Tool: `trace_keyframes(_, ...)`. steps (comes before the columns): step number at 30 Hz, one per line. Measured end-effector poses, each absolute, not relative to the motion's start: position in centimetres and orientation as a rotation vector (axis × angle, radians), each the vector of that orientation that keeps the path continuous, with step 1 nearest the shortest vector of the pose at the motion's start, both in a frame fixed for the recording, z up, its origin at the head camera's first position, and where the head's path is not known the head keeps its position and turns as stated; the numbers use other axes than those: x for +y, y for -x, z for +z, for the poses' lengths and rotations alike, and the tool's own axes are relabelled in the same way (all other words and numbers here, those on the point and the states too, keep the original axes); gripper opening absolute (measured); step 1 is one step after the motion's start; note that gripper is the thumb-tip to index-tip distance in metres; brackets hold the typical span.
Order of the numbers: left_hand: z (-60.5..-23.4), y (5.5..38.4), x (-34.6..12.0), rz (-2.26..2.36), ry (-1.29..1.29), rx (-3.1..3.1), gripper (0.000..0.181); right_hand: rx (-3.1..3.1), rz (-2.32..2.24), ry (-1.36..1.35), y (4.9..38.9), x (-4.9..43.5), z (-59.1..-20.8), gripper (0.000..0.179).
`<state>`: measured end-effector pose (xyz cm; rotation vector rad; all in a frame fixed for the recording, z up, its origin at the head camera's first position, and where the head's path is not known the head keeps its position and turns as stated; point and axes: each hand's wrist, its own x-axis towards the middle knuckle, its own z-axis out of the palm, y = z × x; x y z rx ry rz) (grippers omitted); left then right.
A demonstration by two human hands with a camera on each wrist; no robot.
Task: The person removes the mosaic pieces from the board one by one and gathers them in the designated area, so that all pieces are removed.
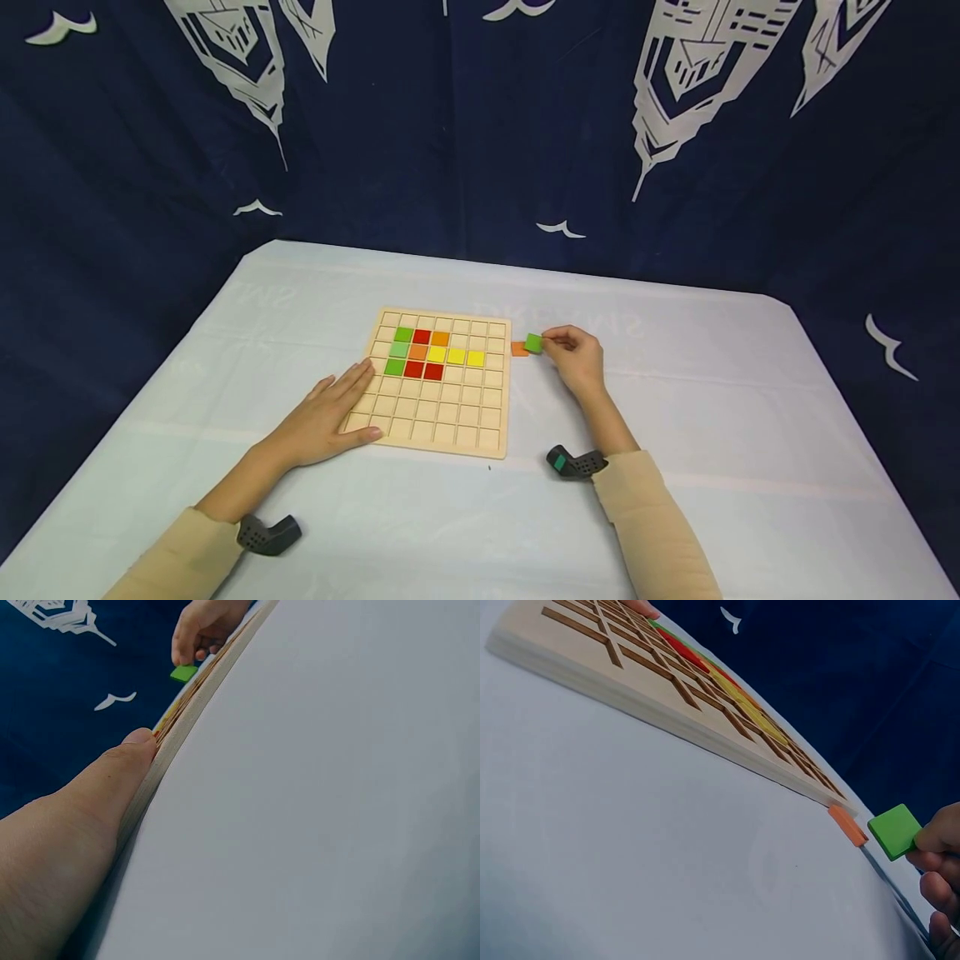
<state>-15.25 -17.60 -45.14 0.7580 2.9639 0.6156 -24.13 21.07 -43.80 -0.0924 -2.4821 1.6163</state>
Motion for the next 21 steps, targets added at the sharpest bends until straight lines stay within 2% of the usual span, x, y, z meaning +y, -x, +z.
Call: trace_keyframes(21,-44.91,15.12,-17.65,0.618,-0.749,2.958,0.097,-2.628,1.436,0.015,24.15,21.70,-44.50,0.017)
